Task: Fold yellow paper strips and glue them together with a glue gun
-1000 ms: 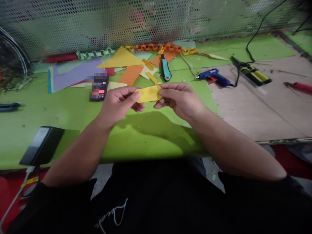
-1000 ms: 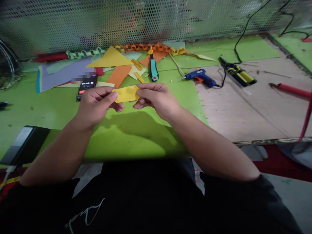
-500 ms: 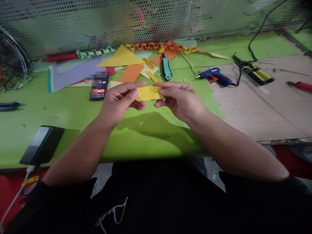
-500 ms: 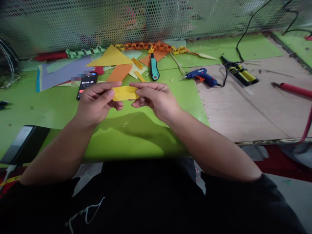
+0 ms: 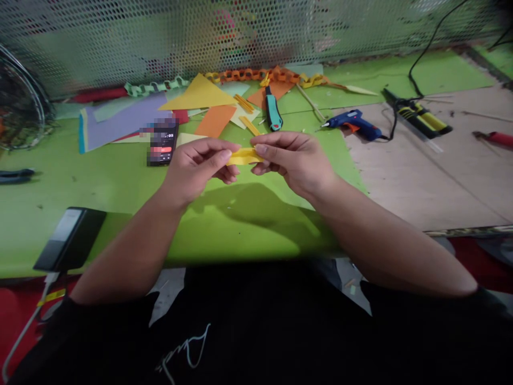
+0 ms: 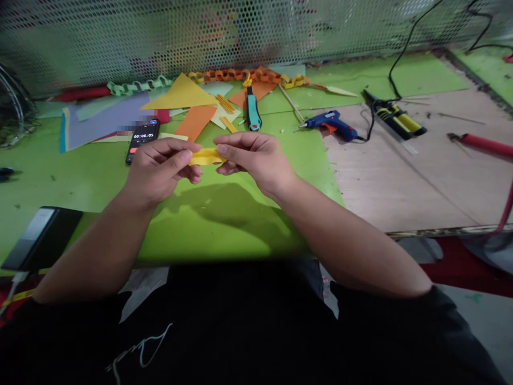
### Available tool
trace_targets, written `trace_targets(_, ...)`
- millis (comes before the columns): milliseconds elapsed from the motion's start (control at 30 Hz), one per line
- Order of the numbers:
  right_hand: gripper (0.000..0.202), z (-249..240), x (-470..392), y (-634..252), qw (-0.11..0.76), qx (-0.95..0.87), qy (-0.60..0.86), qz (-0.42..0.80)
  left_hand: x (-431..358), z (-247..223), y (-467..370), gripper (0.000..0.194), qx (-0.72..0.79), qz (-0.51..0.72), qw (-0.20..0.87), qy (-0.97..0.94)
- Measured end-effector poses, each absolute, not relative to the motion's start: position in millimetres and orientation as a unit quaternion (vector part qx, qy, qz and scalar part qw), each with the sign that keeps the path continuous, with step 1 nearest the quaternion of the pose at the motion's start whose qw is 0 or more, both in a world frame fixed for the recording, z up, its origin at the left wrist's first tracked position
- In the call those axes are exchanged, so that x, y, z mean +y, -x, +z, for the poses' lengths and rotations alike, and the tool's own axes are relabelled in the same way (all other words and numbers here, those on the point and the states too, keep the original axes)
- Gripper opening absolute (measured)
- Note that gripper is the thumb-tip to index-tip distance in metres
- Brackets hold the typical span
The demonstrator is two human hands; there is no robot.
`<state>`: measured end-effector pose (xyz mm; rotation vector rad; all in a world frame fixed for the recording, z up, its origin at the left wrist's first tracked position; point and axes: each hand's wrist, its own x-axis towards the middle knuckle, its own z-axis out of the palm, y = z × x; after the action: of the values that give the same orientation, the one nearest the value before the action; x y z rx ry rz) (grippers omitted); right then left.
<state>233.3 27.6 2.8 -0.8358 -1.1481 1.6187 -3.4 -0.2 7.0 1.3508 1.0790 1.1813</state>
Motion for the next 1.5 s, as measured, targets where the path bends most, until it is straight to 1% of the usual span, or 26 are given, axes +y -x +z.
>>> trace_targets(100, 0.037, 0.6, 30.2, -232.4, 0.467, -0.485, 0.355, 0.649, -0.3, 7.4, 3.0, 0.034, 0.465, 0.487, 0.470, -0.570)
trace_targets(200, 0.037, -0.3, 31.1, -232.4, 0.452, -0.495, 0.359, 0.649, 0.8, 8.2, 5.4, 0.040, 0.470, 0.480, 0.456, -0.584)
trace_targets(433, 0.032, 0.7, 31.6, -232.7, 0.436, -0.519, 0.374, 0.633, 5.8, 7.9, 11.7, 0.047, 0.487, 0.405, 0.517, -0.576)
trace_targets(533, 0.029, 0.3, 31.6, -232.7, 0.425, -0.527, 0.374, 0.634, 3.1, 9.2, 7.5, 0.052, 0.503, 0.402, 0.501, -0.578)
trace_targets(667, 0.025, 1.5, 31.0, -233.5, 0.406, -0.538, 0.360, 0.645, -1.5, 12.3, 2.3, 0.043, 0.507, 0.429, 0.468, -0.582)
trace_targets(800, 0.025, 2.0, 32.1, -234.2, 0.395, -0.533, 0.356, 0.658, -0.7, 10.9, 3.5, 0.036, 0.507, 0.429, 0.487, -0.568)
trace_targets(1033, 0.027, 0.6, 33.8, -232.3, 0.387, -0.523, 0.373, 0.661, 1.1, 8.4, 6.1, 0.031, 0.509, 0.428, 0.507, -0.548)
trace_targets(1200, 0.027, 2.6, 32.5, -232.1, 0.383, -0.534, 0.371, 0.656, 1.9, 6.5, 5.7, 0.029, 0.499, 0.437, 0.525, -0.533)
trace_targets(1367, 0.024, 6.5, 30.8, -232.5, 0.390, -0.514, 0.386, 0.659, 6.3, 7.2, 7.5, 0.037, 0.497, 0.443, 0.566, -0.486)
trace_targets(1500, 0.023, 7.6, 31.6, -233.0, 0.401, -0.497, 0.391, 0.662, 9.2, 7.5, 10.7, 0.036, 0.499, 0.452, 0.561, -0.481)
